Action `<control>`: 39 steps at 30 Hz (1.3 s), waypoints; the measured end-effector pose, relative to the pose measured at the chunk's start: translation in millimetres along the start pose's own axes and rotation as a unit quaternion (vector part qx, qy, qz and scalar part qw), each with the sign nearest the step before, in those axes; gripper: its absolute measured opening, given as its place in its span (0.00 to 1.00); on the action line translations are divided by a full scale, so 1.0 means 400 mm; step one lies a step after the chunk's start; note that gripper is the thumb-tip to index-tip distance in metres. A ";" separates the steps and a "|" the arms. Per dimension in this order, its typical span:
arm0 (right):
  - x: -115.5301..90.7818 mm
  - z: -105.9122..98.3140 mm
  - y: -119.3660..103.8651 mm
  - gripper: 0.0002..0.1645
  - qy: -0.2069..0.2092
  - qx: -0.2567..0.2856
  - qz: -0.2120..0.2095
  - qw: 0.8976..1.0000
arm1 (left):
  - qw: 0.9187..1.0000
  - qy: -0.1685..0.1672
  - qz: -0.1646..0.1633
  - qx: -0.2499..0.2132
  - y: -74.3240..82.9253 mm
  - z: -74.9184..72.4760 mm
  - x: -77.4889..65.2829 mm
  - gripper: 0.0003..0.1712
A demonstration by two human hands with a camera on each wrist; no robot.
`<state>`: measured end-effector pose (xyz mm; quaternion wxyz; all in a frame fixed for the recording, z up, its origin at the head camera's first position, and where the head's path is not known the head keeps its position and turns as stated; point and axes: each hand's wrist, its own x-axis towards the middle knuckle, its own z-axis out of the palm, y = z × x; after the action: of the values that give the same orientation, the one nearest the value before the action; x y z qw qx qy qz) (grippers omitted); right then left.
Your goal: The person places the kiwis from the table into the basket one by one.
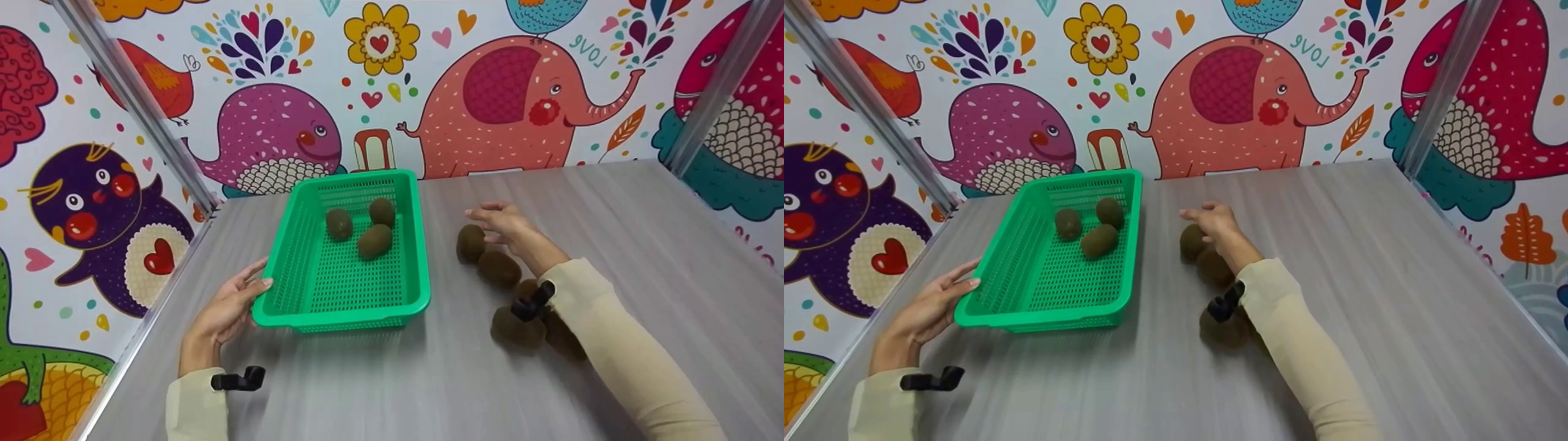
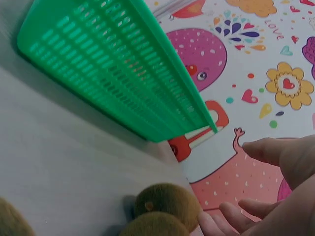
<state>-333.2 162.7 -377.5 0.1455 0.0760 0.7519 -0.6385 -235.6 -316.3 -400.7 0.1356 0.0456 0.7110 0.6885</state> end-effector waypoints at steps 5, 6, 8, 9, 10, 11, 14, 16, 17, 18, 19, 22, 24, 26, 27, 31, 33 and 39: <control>0.013 -0.003 0.004 0.45 0.008 -0.016 0.022 1.000 | 1.000 0.006 0.001 -0.002 0.002 0.000 0.001 0.41; 0.016 -0.003 0.005 0.45 0.011 -0.019 0.028 0.999 | 1.000 0.005 0.002 -0.001 0.002 0.000 0.001 0.41; 0.022 -0.001 0.007 0.45 0.016 -0.025 0.039 0.999 | 1.000 0.001 0.005 0.002 0.001 -0.001 0.002 0.41; 0.026 0.000 0.008 0.45 0.018 -0.030 0.044 0.998 | 1.000 0.000 0.008 0.004 0.000 -0.002 0.003 0.41; 0.030 0.001 0.009 0.46 0.020 -0.035 0.048 0.998 | 1.000 -0.002 0.009 0.005 0.000 -0.002 0.003 0.41; 0.035 0.003 0.012 0.47 0.021 -0.039 0.051 0.998 | 1.000 -0.004 0.012 0.005 -0.001 -0.003 0.003 0.41; 0.049 0.007 0.019 0.49 0.021 -0.059 0.055 0.997 | 1.000 -0.010 0.017 0.007 -0.004 -0.004 0.004 0.40; 0.057 0.009 0.025 0.50 0.022 -0.068 0.053 0.996 | 1.000 -0.010 0.017 0.008 -0.005 -0.004 0.004 0.41; 0.061 0.010 0.028 0.49 0.023 -0.072 0.053 0.996 | 1.000 -0.009 0.016 0.008 -0.005 -0.004 0.004 0.41; 0.063 0.010 0.030 0.49 0.024 -0.078 0.054 0.995 | 1.000 -0.008 0.014 0.008 -0.005 -0.004 0.003 0.41; 0.065 0.011 0.032 0.48 0.026 -0.083 0.056 0.995 | 1.000 -0.007 0.011 0.009 -0.006 -0.004 0.003 0.41; 0.069 0.011 0.038 0.47 0.026 -0.095 0.068 0.993 | 1.000 -0.002 0.005 0.009 -0.005 -0.003 0.003 0.41; 0.071 0.010 0.041 0.45 0.025 -0.102 0.078 0.991 | 1.000 -0.001 0.002 0.007 -0.005 -0.003 0.003 0.41; 0.073 0.007 0.043 0.45 0.019 -0.109 0.084 0.990 | 1.000 0.000 0.002 0.005 -0.004 -0.002 0.004 0.41; 0.075 0.007 0.044 0.45 0.017 -0.113 0.087 0.990 | 1.000 -0.001 0.002 0.004 -0.004 -0.003 0.004 0.41; 0.080 0.003 0.047 0.42 0.011 -0.124 0.098 0.987 | 1.000 -0.007 0.005 0.004 -0.004 -0.003 0.004 0.41; 0.084 0.001 0.048 0.41 0.011 -0.130 0.104 0.986 | 1.000 -0.010 0.006 0.004 -0.004 -0.003 0.003 0.41; 0.091 -0.005 0.054 0.46 0.006 -0.127 0.101 0.987 | 1.000 -0.012 0.010 0.001 -0.004 -0.002 0.002 0.41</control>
<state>-361.5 166.0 -409.1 0.2130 0.1362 0.8162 -0.5195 -236.3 -317.1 -402.5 0.1369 0.0608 0.7099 0.6882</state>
